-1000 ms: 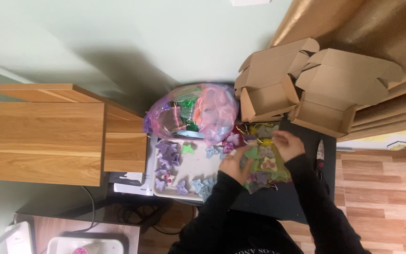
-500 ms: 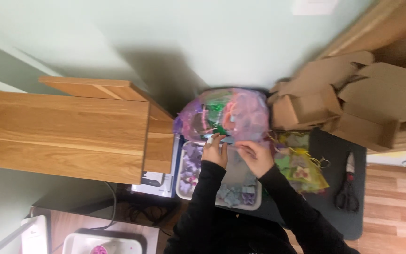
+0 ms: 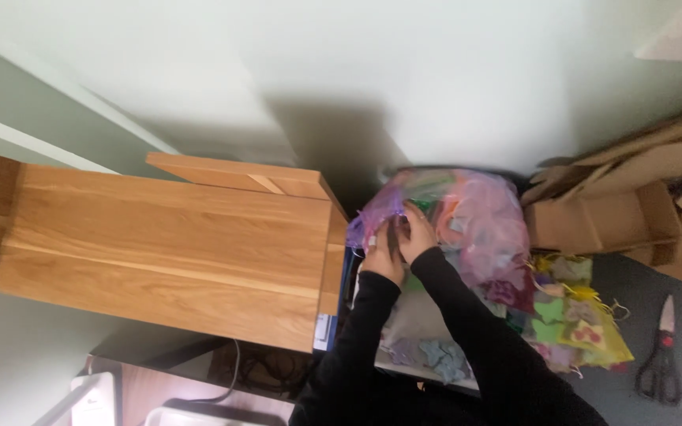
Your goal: The person places individual heart-shaped wax melts into small mesh bags, pulls the drawstrings tight, and sets the completed bags onto a work surface.
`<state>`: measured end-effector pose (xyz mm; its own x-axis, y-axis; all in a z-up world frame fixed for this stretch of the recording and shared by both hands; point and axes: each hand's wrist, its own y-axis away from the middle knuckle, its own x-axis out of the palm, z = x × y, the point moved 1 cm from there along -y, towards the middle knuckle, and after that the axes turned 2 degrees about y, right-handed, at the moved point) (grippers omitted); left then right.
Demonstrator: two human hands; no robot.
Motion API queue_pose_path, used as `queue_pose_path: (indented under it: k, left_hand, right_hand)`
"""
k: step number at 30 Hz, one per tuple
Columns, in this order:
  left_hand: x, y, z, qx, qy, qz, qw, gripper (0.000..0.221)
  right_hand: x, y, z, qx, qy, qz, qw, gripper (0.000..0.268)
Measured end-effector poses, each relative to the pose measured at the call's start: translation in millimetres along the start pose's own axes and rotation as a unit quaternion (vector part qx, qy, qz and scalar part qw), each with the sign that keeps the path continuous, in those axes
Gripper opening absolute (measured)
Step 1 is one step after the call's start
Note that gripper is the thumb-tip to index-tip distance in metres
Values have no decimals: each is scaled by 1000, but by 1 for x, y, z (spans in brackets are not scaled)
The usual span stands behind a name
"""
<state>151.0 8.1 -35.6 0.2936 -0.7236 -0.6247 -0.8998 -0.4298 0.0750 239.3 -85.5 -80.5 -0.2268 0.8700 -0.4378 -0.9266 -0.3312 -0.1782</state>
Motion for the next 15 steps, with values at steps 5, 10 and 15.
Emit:
queue_pose_path:
  k: [5,10,15]
  left_hand:
    - [-7,3,4,-7,-22,55,998,72]
    - [-14,6,9,24,-12,36,999,69]
    - [-22,12,6,15,46,81,996,49]
  right_hand:
    - [26,-20,-49,-17,137,17,990,45]
    - [9,-4,-39,23,210,43,977,20]
    - [-46,26,34,4,219,-26,975,13]
